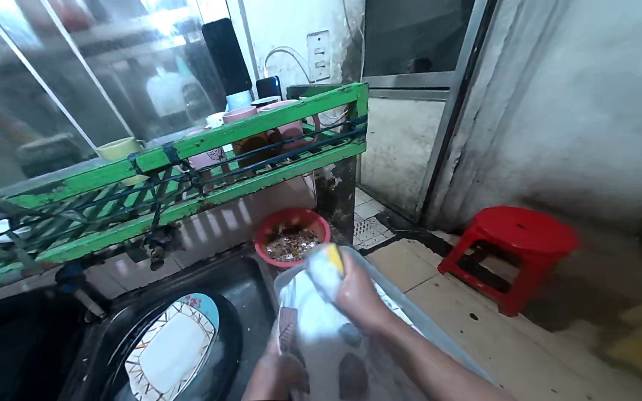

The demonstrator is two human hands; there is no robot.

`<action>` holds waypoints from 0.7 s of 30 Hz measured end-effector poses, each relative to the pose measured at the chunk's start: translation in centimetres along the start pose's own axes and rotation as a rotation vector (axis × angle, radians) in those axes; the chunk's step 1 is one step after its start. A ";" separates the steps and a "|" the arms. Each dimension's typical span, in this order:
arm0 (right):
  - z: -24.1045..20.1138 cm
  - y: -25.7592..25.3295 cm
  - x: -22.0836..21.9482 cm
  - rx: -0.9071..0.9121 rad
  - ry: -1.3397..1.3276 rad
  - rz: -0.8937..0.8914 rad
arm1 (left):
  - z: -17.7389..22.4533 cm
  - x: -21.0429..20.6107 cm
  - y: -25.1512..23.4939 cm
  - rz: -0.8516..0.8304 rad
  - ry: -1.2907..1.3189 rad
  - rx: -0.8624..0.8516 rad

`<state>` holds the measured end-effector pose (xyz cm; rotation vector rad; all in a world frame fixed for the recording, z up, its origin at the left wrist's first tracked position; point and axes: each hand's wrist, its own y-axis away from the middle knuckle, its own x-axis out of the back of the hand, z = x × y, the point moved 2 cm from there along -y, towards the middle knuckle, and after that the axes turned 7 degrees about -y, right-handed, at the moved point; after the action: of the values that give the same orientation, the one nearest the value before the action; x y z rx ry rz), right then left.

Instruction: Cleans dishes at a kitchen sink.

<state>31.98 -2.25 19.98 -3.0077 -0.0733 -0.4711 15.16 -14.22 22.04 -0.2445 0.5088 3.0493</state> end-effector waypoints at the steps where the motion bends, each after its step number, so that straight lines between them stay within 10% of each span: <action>1: 0.1 -0.7 0.7 -0.075 0.005 0.043 | -0.1 0.0 0.1 0.020 0.006 0.002; 8: -3.1 5.3 -2.8 0.390 -0.052 -0.059 | -0.1 0.2 -0.4 -0.139 0.123 0.022; 13: 1.1 1.4 -0.6 0.096 0.007 0.188 | -0.3 -1.1 -0.5 0.123 0.206 -0.108; 18: -0.3 6.9 -5.3 0.588 -0.075 -0.016 | 0.0 1.2 -3.4 0.278 0.323 -0.339; 21: 0.7 6.4 -3.3 0.552 0.190 -0.135 | 2.0 4.1 -3.3 0.426 0.369 -0.322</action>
<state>29.46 -8.62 17.72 -2.4169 -0.3332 -0.6259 11.05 -10.44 22.17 -0.8206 0.0753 3.5078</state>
